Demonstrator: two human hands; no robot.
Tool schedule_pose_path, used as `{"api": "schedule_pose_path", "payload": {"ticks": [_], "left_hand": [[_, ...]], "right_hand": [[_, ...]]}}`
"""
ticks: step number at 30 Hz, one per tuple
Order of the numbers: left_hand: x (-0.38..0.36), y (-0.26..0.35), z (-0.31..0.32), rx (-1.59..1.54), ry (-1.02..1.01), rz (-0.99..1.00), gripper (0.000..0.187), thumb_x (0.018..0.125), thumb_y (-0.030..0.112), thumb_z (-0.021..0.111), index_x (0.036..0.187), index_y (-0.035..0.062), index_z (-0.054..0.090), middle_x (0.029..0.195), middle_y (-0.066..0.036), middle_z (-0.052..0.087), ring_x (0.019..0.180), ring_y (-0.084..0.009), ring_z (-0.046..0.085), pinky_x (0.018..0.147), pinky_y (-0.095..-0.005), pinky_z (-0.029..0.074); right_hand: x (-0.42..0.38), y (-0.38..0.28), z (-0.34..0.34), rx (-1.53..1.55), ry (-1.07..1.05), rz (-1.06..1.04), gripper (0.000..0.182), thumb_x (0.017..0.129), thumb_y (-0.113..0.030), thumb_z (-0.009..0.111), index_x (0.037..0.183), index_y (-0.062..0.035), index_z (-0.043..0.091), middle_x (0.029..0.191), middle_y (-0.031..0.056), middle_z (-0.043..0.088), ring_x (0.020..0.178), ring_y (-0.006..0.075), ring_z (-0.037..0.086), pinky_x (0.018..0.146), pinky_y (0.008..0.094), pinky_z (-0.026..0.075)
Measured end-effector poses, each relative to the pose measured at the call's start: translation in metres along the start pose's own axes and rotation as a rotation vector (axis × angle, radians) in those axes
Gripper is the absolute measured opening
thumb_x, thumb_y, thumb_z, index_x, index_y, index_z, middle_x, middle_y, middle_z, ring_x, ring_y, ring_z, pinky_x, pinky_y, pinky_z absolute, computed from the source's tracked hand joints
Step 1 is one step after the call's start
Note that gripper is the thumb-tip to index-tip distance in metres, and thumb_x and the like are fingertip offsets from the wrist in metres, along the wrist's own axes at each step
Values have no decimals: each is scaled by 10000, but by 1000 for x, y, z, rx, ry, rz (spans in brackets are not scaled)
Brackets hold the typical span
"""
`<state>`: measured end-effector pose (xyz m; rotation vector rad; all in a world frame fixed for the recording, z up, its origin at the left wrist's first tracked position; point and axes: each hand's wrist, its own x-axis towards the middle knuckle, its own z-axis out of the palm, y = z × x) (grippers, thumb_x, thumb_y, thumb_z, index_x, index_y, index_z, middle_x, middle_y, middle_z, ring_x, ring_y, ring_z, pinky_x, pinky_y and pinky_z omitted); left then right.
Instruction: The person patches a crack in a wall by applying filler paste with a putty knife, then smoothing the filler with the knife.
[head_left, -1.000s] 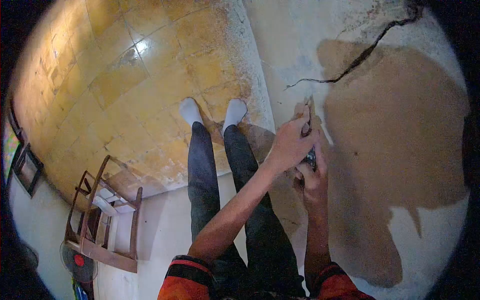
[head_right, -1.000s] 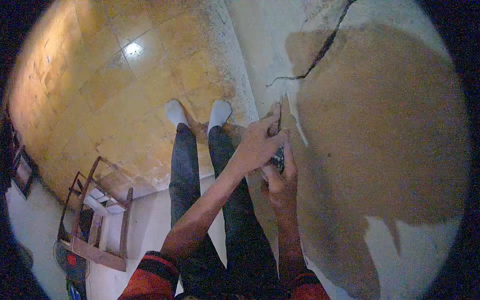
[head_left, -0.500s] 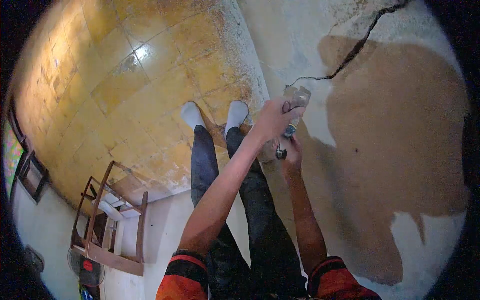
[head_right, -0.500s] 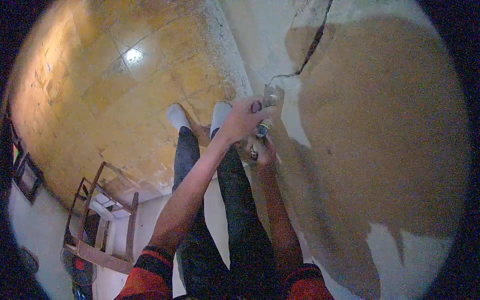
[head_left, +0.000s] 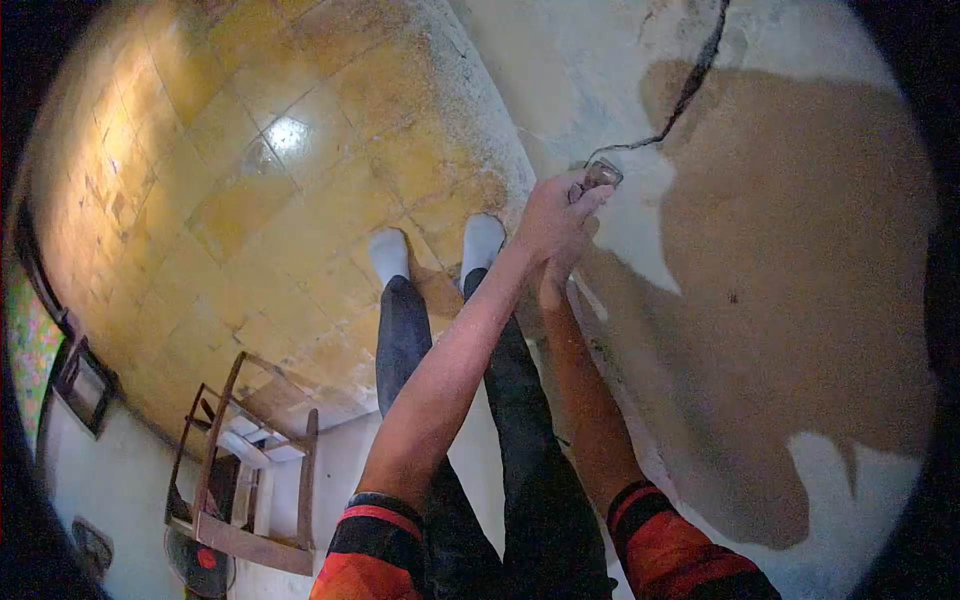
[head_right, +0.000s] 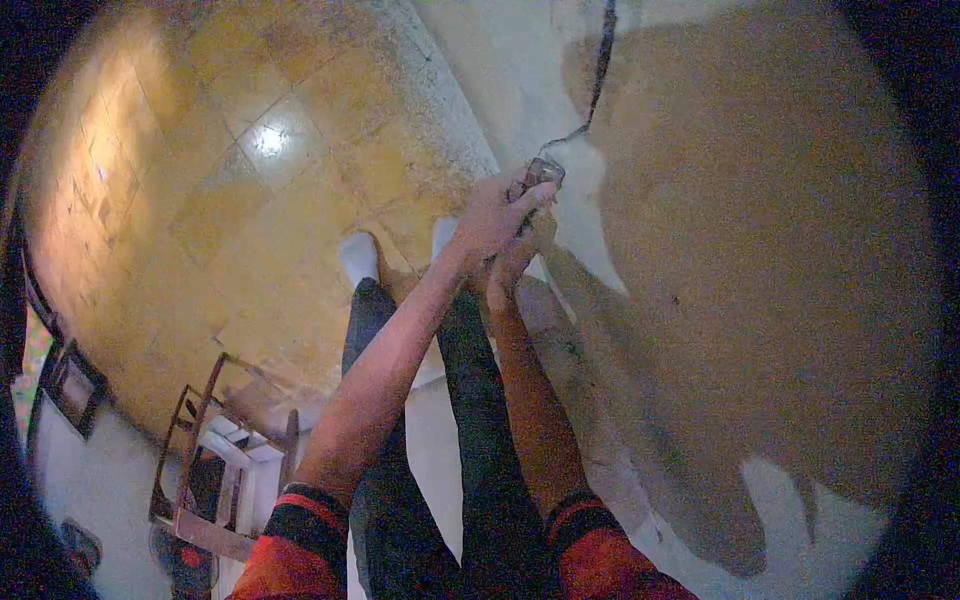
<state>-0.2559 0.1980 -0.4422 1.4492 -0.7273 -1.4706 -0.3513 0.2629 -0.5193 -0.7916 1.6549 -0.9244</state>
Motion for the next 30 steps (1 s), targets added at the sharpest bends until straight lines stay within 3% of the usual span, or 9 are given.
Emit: {"api": "schedule_pose_path", "payload": {"ticks": [2, 6, 9, 12, 15, 21, 22, 30], "left_hand": [[-1, 0, 0, 7, 14, 27, 290, 847, 327, 664, 920, 46, 669, 604, -105, 548, 540, -189, 480, 567, -361, 425], [4, 7, -8, 157, -78, 20, 319, 851, 358, 656, 957, 58, 668, 613, -104, 561, 544, -201, 494, 574, -363, 431], [5, 21, -15, 152, -102, 36, 340, 856, 384, 646, 958, 61, 672, 621, -108, 572, 556, -207, 511, 581, -359, 436], [6, 30, -25, 273, -173, -1, 357, 873, 390, 627, 980, 53, 674, 651, -95, 596, 595, -181, 536, 596, -346, 449], [2, 37, -30, 290, -246, 1, 371, 904, 376, 598, 1044, 40, 668, 692, -68, 623, 652, -132, 561, 615, -321, 469], [-3, 42, -33, 381, -317, 1, 391, 899, 385, 602, 963, 3, 658, 636, -62, 586, 594, -136, 525, 583, -329, 452], [-3, 45, -34, 408, -314, 7, 400, 886, 385, 614, 918, -12, 648, 626, -85, 589, 578, -150, 526, 579, -339, 447], [8, 17, -24, 353, -246, 75, 391, 896, 363, 612, 857, -26, 638, 604, -82, 577, 562, -145, 511, 564, -333, 436]], "right_hand": [[5, 7, 8, 186, 4, 42, 332, 949, -269, 548, 1187, -38, 528, 1031, 35, 590, 903, 136, 582, 764, 288, 477], [7, 3, 17, 175, 22, -22, 329, 949, -258, 549, 1195, -42, 517, 1029, 24, 583, 907, 118, 577, 765, 280, 479], [-1, -22, 18, 270, -115, 120, 317, 949, -258, 549, 1178, -42, 521, 1017, 20, 581, 887, 103, 577, 737, 266, 482], [-6, -34, 32, 390, -50, 61, 198, 896, -229, 606, 925, -33, 603, 792, 6, 599, 657, 139, 580, 553, 320, 452], [-13, -37, 29, -25, 21, -74, 218, 864, -227, 628, 844, -10, 619, 734, 58, 622, 656, 125, 577, 522, 330, 425], [-29, -39, 35, -122, 183, -79, 226, 823, -203, 638, 787, 21, 636, 683, 120, 659, 664, 219, 644, 580, 388, 449], [-30, -39, 29, -159, 73, 103, 245, 815, -211, 650, 794, 32, 635, 714, 173, 670, 686, 277, 667, 606, 416, 463], [-13, -16, 36, -367, 201, -156, 287, 804, -246, 680, 761, 32, 626, 734, 226, 651, 710, 379, 651, 615, 452, 469]]}}
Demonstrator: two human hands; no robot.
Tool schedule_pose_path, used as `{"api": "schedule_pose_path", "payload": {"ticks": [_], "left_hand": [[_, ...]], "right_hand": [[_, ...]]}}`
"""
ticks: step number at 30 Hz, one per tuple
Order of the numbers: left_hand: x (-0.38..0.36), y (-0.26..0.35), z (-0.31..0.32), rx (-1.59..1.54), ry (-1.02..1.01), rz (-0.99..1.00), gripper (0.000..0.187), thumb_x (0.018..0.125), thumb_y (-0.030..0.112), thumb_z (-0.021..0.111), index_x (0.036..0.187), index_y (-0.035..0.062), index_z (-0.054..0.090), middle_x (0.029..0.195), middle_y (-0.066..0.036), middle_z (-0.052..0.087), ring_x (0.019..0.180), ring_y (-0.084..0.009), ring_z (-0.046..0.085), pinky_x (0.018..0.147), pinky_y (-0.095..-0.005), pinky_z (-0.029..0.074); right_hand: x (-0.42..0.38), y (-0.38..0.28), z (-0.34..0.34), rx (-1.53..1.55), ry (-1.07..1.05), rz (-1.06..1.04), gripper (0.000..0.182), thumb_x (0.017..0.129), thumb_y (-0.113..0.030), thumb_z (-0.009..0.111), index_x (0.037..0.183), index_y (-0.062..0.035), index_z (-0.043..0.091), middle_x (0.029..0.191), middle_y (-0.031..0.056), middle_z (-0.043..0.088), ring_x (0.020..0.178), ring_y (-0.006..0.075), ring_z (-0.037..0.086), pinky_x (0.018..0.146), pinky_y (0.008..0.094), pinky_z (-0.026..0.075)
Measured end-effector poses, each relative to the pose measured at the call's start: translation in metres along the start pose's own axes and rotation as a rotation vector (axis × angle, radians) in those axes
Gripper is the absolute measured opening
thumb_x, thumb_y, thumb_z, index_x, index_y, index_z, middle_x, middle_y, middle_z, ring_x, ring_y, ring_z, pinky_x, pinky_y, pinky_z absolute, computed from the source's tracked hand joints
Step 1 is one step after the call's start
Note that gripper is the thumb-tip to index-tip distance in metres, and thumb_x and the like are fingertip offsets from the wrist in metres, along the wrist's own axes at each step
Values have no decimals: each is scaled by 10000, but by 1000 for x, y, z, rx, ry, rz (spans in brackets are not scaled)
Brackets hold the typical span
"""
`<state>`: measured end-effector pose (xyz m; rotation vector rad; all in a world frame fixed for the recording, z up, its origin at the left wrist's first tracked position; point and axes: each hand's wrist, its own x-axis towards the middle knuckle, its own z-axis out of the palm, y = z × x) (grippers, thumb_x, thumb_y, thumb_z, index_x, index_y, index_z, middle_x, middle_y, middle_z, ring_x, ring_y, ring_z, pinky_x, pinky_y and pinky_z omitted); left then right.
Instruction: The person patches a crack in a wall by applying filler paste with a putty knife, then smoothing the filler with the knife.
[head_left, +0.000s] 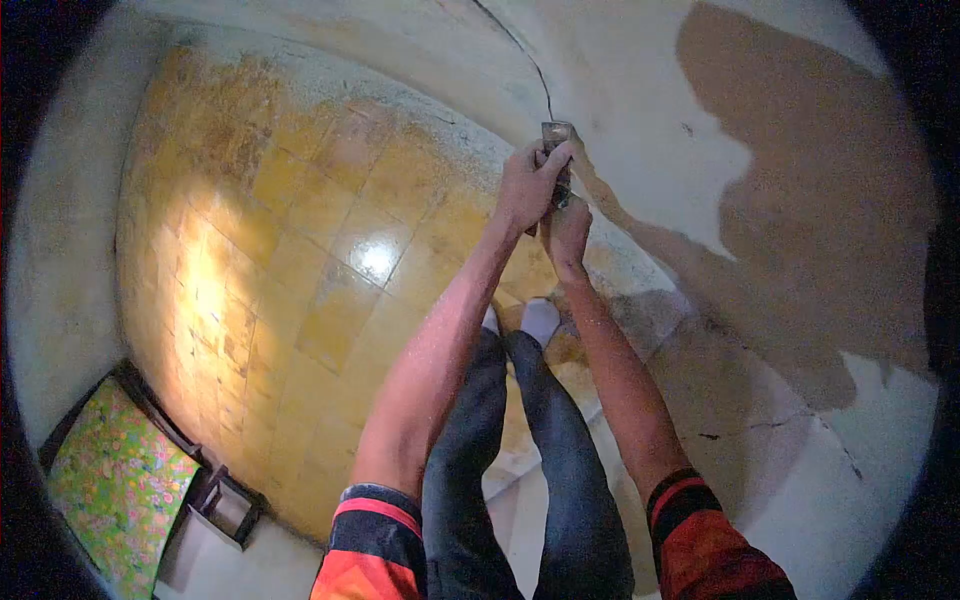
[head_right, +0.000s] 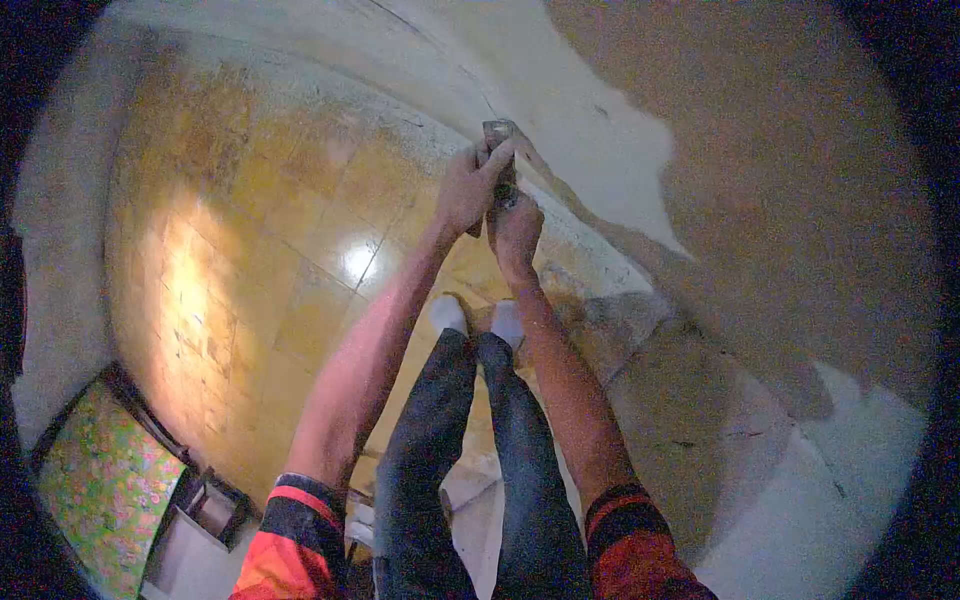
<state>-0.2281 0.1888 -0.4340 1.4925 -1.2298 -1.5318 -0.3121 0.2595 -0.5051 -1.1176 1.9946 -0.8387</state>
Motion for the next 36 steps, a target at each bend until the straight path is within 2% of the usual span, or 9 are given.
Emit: {"api": "schedule_pose_path", "payload": {"ticks": [7, 14, 17, 19, 23, 27, 32, 35, 36], "left_hand": [[4, -16, 16, -181, -54, -12, 374, 926, 353, 583, 906, -17, 634, 617, 9, 525, 559, -71, 433, 525, -286, 388], [3, 6, 15, -215, -13, -27, 376, 947, 357, 555, 864, -3, 627, 588, 38, 488, 566, -46, 415, 504, -267, 357], [-2, 20, 1, -212, -92, -219, 381, 949, 367, 553, 820, 14, 616, 588, 33, 492, 552, -55, 428, 504, -266, 362], [4, 9, 2, -171, -109, -115, 439, 944, 436, 527, 852, 14, 606, 592, -2, 520, 470, -75, 453, 420, -260, 353], [3, -4, 13, -183, -88, -22, 394, 947, 370, 557, 773, 18, 585, 558, 20, 489, 461, -82, 432, 428, -288, 361], [1, 2, 12, -215, -111, -113, 387, 946, 364, 558, 776, 18, 589, 547, 12, 484, 453, -81, 436, 408, -302, 361], [12, 24, -6, -290, -65, -82, 389, 940, 368, 556, 804, 8, 609, 559, 7, 491, 478, -77, 448, 437, -290, 370], [9, 7, -1, -148, -63, -89, 422, 953, 424, 512, 848, 27, 608, 622, -3, 527, 441, -87, 454, 372, -243, 342], [7, 0, 6, -124, -46, 65, 419, 953, 422, 516, 822, 36, 611, 623, -9, 534, 424, -97, 444, 366, -254, 330]], "right_hand": [[1, -5, -17, -103, 16, 91, 238, 795, -214, 679, 742, 14, 635, 730, 205, 659, 736, 380, 659, 625, 466, 482], [4, -22, -37, 38, -99, -28, 311, 830, -205, 652, 1032, 25, 601, 870, 210, 664, 836, 332, 662, 729, 415, 487], [1, -14, -36, 120, -146, -83, 372, 867, -230, 616, 1129, 27, 550, 911, 204, 654, 856, 315, 656, 755, 398, 483], [-1, -11, -39, 117, -164, -43, 385, 888, -248, 591, 1150, 28, 534, 915, 196, 649, 850, 308, 652, 760, 393, 482], [-7, 8, -32, 257, -129, -40, 361, 902, -227, 554, 1141, 42, 531, 938, 212, 643, 855, 334, 639, 757, 397, 481], [-6, 13, -37, 224, -115, -175, 348, 903, -198, 534, 1152, 44, 530, 987, 233, 630, 906, 348, 624, 789, 405, 471], [15, -10, -32, 150, 1, -377, 163, 913, -179, 544, 943, -19, 562, 647, -3, 515, 512, 76, 441, 460, 268, 362], [7, 1, -19, 272, -8, -273, 170, 913, -169, 525, 926, -1, 545, 674, 55, 531, 582, 151, 484, 539, 322, 398], [-9, 5, -27, 291, -65, -136, 194, 915, -171, 514, 948, 17, 546, 723, 106, 556, 651, 203, 528, 601, 360, 423]]}}
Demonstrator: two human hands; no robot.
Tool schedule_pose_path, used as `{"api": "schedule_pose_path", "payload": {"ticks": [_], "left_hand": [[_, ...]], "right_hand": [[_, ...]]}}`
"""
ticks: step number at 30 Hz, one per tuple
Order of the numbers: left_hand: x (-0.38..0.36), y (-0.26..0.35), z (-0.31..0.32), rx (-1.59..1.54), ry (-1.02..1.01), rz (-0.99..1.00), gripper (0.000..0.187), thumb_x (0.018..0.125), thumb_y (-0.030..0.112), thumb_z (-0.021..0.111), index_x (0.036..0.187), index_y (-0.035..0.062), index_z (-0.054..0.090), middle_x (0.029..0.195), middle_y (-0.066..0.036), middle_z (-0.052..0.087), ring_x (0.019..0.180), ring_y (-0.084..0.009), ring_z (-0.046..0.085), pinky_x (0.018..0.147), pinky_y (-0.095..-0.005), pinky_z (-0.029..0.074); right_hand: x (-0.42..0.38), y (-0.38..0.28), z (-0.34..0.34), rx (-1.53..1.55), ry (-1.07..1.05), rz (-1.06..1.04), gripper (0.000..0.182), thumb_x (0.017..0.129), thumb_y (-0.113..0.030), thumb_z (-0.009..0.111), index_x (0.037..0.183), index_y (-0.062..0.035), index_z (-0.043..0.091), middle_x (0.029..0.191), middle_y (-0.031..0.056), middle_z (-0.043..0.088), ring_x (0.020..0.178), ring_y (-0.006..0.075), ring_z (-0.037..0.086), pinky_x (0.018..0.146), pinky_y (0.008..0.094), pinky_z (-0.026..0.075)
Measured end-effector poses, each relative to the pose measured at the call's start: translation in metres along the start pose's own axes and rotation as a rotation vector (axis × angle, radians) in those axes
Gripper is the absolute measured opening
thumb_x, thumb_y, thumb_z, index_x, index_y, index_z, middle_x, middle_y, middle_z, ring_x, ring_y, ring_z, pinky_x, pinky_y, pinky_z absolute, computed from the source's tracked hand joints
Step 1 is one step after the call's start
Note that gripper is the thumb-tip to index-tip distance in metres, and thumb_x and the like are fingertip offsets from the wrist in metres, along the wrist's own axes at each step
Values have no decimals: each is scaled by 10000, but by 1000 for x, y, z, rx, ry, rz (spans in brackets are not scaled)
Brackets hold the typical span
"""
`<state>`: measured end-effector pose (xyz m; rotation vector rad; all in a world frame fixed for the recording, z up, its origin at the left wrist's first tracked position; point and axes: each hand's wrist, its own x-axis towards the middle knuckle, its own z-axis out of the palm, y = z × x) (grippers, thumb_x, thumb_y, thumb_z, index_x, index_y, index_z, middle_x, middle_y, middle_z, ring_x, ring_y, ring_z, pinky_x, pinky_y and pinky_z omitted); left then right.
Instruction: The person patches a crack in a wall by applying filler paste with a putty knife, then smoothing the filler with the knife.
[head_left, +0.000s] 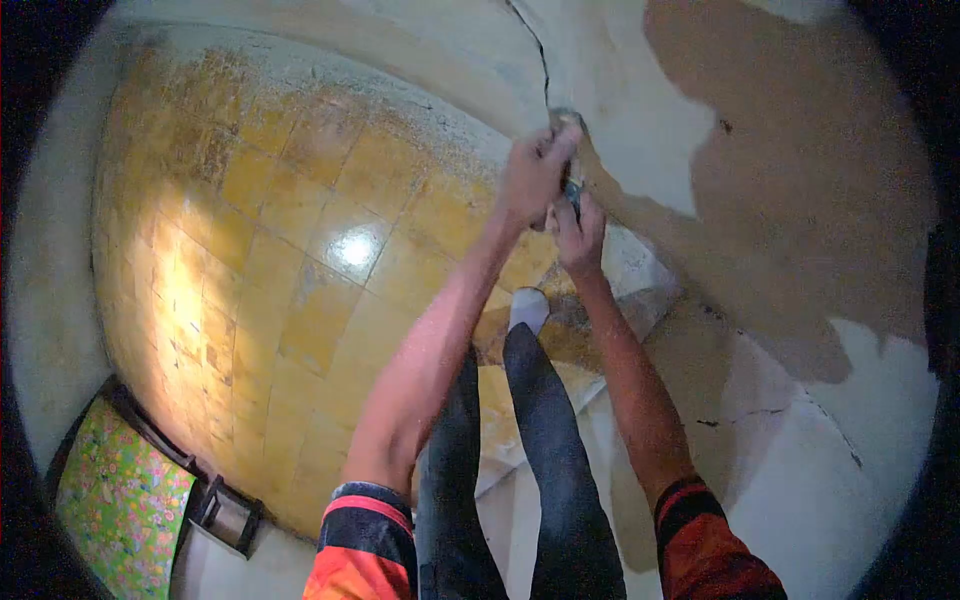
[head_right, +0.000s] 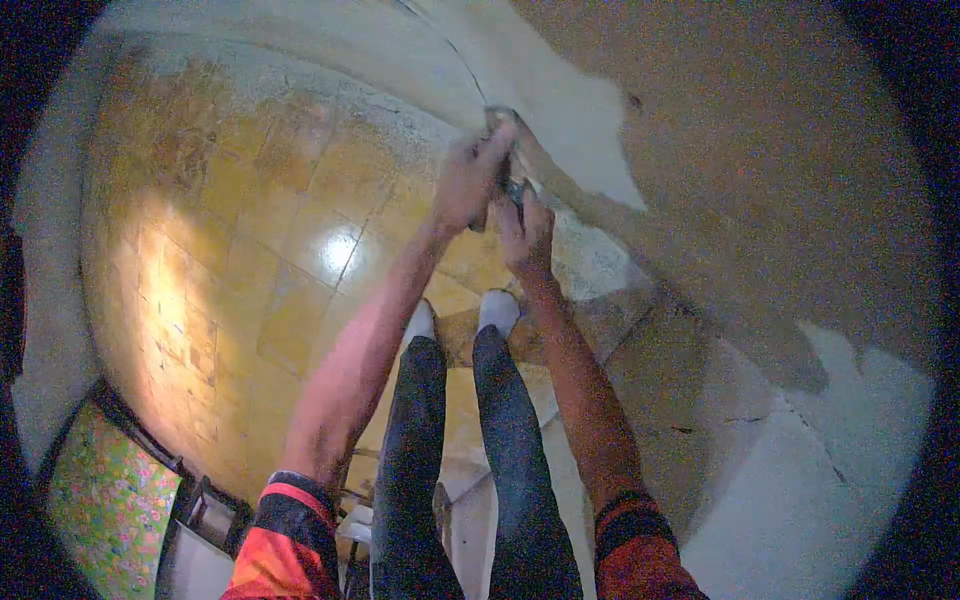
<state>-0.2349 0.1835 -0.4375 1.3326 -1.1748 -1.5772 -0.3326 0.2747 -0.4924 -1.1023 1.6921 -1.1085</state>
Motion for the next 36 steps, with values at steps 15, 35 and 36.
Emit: {"api": "schedule_pose_path", "payload": {"ticks": [15, 35, 36], "left_hand": [[1, -6, 0, 26, -23, -50, 432, 917, 398, 587, 771, -9, 598, 595, -16, 523, 566, -75, 443, 517, -289, 402], [7, 3, -17, 156, -32, 66, 338, 882, 323, 641, 929, -11, 669, 601, -79, 572, 559, -109, 465, 563, -307, 438], [9, 1, -15, 201, -16, 91, 337, 880, 321, 643, 927, -11, 668, 598, -82, 568, 558, -111, 462, 562, -307, 437]], "right_hand": [[-12, -3, 7, 279, -30, 170, 171, 921, -213, 531, 916, -43, 545, 662, -3, 497, 520, 96, 448, 477, 282, 368], [12, 8, 50, 205, 88, 135, 307, 869, -176, 644, 1081, 39, 590, 977, 61, 631, 913, 140, 583, 804, 311, 470], [15, 4, 51, 252, 109, 99, 326, 866, -181, 649, 1096, 40, 579, 1009, 68, 622, 938, 137, 574, 812, 308, 466]]}}
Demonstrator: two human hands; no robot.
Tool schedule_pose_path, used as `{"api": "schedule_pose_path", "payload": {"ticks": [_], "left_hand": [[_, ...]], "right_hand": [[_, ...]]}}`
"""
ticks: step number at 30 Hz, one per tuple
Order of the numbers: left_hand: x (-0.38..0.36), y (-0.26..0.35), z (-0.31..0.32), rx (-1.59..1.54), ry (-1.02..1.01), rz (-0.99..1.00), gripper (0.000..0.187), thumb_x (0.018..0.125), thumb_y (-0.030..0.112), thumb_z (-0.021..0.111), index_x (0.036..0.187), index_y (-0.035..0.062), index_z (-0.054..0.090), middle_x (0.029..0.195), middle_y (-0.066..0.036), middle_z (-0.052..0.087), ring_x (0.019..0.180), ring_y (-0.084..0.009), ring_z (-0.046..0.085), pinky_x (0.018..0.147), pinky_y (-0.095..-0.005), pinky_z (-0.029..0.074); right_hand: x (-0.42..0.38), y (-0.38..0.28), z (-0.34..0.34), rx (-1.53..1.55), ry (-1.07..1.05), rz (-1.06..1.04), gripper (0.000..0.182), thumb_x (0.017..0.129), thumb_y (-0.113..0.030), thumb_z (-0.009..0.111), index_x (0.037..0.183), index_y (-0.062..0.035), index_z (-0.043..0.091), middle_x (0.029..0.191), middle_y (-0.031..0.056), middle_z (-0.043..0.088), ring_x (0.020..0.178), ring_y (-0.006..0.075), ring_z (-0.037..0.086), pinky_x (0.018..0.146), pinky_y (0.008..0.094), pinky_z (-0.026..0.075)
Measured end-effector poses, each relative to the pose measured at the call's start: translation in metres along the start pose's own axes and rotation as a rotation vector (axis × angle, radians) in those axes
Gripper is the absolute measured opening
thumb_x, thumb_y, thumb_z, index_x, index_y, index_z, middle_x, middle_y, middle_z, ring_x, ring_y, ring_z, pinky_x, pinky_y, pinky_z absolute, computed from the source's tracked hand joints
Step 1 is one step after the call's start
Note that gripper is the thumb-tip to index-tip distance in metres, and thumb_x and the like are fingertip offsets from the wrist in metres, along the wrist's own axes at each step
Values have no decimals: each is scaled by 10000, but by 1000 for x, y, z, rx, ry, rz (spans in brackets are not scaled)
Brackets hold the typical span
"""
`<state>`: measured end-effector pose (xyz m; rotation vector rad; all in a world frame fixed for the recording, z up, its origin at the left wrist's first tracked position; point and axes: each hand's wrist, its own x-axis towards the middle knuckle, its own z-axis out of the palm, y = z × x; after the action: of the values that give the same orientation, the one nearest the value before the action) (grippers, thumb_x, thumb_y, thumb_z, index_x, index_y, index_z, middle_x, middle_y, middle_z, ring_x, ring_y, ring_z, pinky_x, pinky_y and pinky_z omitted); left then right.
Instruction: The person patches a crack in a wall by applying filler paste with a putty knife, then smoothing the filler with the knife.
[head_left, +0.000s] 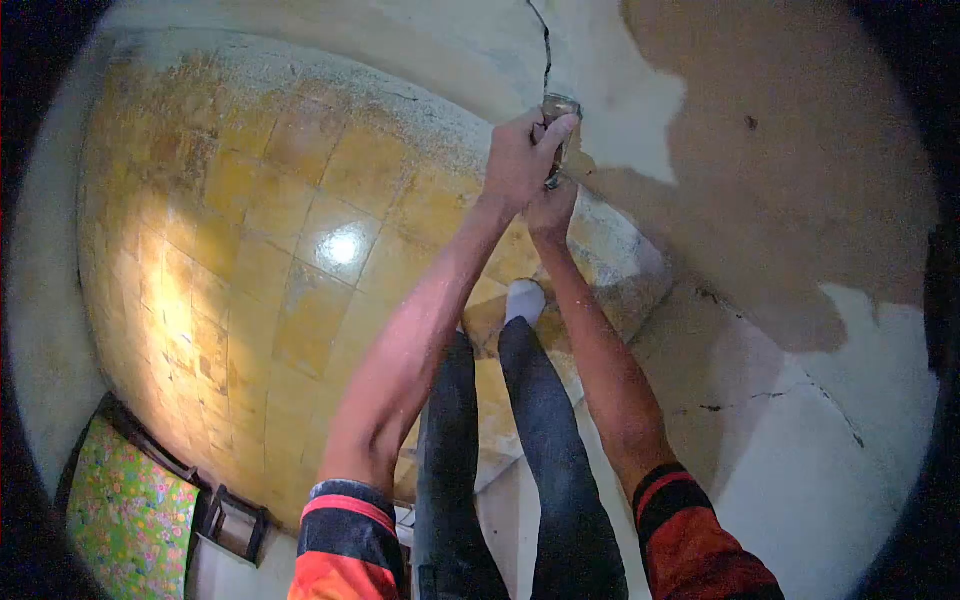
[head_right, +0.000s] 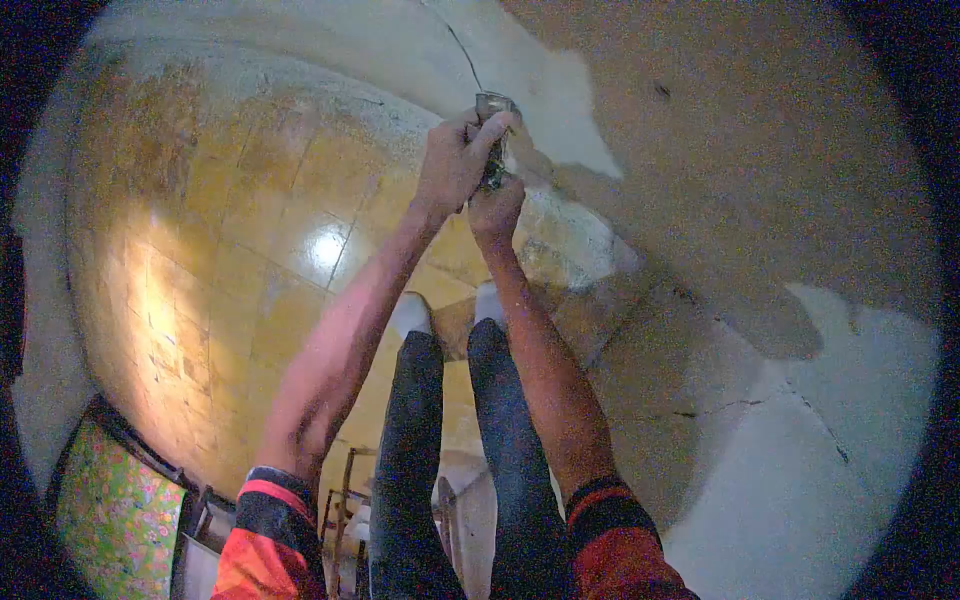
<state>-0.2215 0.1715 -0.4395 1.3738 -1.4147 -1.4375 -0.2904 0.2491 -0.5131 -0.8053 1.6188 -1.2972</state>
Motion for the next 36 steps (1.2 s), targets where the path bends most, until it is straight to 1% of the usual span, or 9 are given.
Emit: {"api": "schedule_pose_path", "payload": {"ticks": [5, 10, 13, 16, 19, 28, 30, 34, 36], "left_hand": [[1, 4, -3, -15, 1, -60, 322, 877, 305, 640, 903, -15, 662, 571, -84, 533, 542, -119, 434, 543, -316, 419], [-6, 9, -3, -50, 17, -29, 338, 875, 311, 635, 851, -27, 645, 553, -79, 513, 521, -125, 422, 526, -322, 409], [8, 5, 0, -90, 21, 26, 347, 874, 321, 635, 848, -25, 644, 553, -85, 524, 515, -129, 434, 529, -332, 416], [-1, 5, -2, -47, 25, 15, 345, 877, 325, 634, 863, -19, 650, 564, -93, 550, 516, -135, 460, 539, -337, 430], [1, 3, 1, -36, 18, -10, 339, 880, 324, 632, 875, -14, 654, 577, -99, 574, 514, -145, 485, 544, -339, 439], [0, 6, 1, -15, 38, -36, 322, 887, 307, 627, 883, -15, 654, 570, -100, 571, 507, -139, 486, 526, -324, 427], [-2, 6, 1, 4, 59, -39, 317, 887, 299, 625, 869, -16, 652, 569, -107, 571, 507, -141, 492, 526, -326, 428], [0, 3, -2, -91, 37, -21, 340, 876, 317, 628, 844, -21, 645, 564, -128, 563, 495, -171, 490, 527, -340, 429], [0, -5, 3, -34, 60, -17, 352, 866, 331, 635, 847, -20, 648, 563, -135, 560, 493, -185, 489, 529, -345, 430]], "right_hand": [[4, 4, 7, -80, 187, -203, 156, 806, -119, 675, 815, 22, 609, 734, 56, 623, 750, 158, 584, 693, 350, 471], [14, -1, -2, -201, 105, -208, 212, 783, -145, 685, 783, 43, 587, 693, 120, 626, 684, 196, 595, 659, 381, 465], [10, -3, -2, -344, 120, -38, 206, 779, -147, 686, 772, 40, 599, 693, 116, 634, 701, 200, 611, 658, 390, 458], [-1, -6, -9, -255, 33, -281, 210, 782, -146, 683, 739, 38, 591, 669, 117, 631, 665, 180, 595, 621, 390, 447], [4, -4, -12, -285, 46, -71, 197, 777, -142, 688, 729, 27, 599, 652, 107, 627, 635, 168, 588, 603, 378, 447], [10, 15, -20, -349, -48, 65, 256, 879, -223, 625, 828, 27, 604, 782, 39, 618, 738, 99, 552, 607, 333, 453], [8, 11, -14, -255, -2, -56, 265, 878, -228, 634, 892, 35, 605, 837, 39, 624, 772, 102, 562, 635, 322, 464], [7, 24, -17, -180, -125, 80, 325, 873, -221, 649, 1038, 49, 579, 974, 56, 619, 867, 127, 583, 714, 298, 483], [6, 16, -2, -72, 54, -170, 244, 825, -180, 671, 896, 42, 597, 835, 53, 636, 773, 155, 587, 677, 348, 472]]}}
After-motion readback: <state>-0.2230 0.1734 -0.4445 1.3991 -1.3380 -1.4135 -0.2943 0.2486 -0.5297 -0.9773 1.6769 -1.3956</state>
